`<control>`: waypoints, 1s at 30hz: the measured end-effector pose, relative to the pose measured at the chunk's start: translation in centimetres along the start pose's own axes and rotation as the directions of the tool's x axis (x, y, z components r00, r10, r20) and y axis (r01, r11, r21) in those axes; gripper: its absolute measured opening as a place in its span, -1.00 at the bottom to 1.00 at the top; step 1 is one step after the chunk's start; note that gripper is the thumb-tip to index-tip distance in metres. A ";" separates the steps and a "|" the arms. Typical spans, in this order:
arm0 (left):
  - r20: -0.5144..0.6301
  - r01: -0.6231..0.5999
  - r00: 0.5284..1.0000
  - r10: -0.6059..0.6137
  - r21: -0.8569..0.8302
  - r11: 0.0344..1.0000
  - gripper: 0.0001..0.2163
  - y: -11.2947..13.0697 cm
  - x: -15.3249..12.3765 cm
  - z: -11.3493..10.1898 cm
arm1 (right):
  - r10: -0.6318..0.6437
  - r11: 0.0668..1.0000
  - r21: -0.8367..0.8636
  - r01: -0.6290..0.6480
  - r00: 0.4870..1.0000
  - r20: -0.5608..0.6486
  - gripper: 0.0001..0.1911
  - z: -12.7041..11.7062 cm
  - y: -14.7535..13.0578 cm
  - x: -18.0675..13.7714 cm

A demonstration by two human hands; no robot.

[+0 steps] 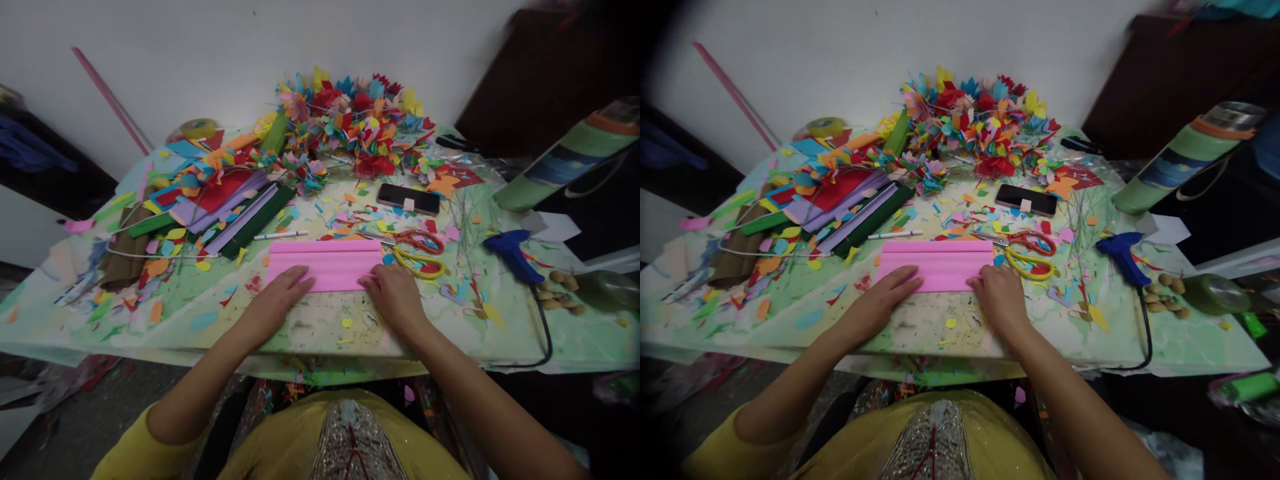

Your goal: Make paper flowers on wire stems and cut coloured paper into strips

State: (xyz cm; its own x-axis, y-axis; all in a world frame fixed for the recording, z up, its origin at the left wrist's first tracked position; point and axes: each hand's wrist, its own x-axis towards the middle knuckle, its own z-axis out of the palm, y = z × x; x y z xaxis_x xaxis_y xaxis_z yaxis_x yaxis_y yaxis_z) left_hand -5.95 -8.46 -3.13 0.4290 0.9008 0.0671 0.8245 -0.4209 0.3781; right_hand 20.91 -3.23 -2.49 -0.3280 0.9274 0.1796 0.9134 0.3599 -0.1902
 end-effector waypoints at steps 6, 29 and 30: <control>0.095 -0.077 0.993 0.073 0.044 0.996 -0.54 1.0 0.0 -0.5 | 0.028 1.000 0.005 -0.028 1.000 -0.013 -0.69 0.0 -0.1 0.0; 0.062 -0.083 0.996 0.063 0.397 0.914 -0.36 -0.1 -2.3 -0.1 | -0.447 0.894 0.056 0.444 0.880 0.160 -0.20 0.3 -1.6 -2.4; 0.046 -0.067 0.998 0.053 0.407 0.911 -0.35 -0.4 -2.7 -0.2 | -0.419 0.907 0.037 0.419 0.894 0.160 -0.21 0.1 -0.7 -2.7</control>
State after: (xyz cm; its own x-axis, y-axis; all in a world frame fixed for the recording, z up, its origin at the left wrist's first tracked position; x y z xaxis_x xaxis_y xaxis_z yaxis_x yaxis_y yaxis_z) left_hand -7.52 -10.73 -3.29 0.4887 0.8713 0.0446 0.8724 -0.4875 -0.0354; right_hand 21.12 -6.02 -2.94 -0.7147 0.6941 0.0861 0.6822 0.7189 -0.1331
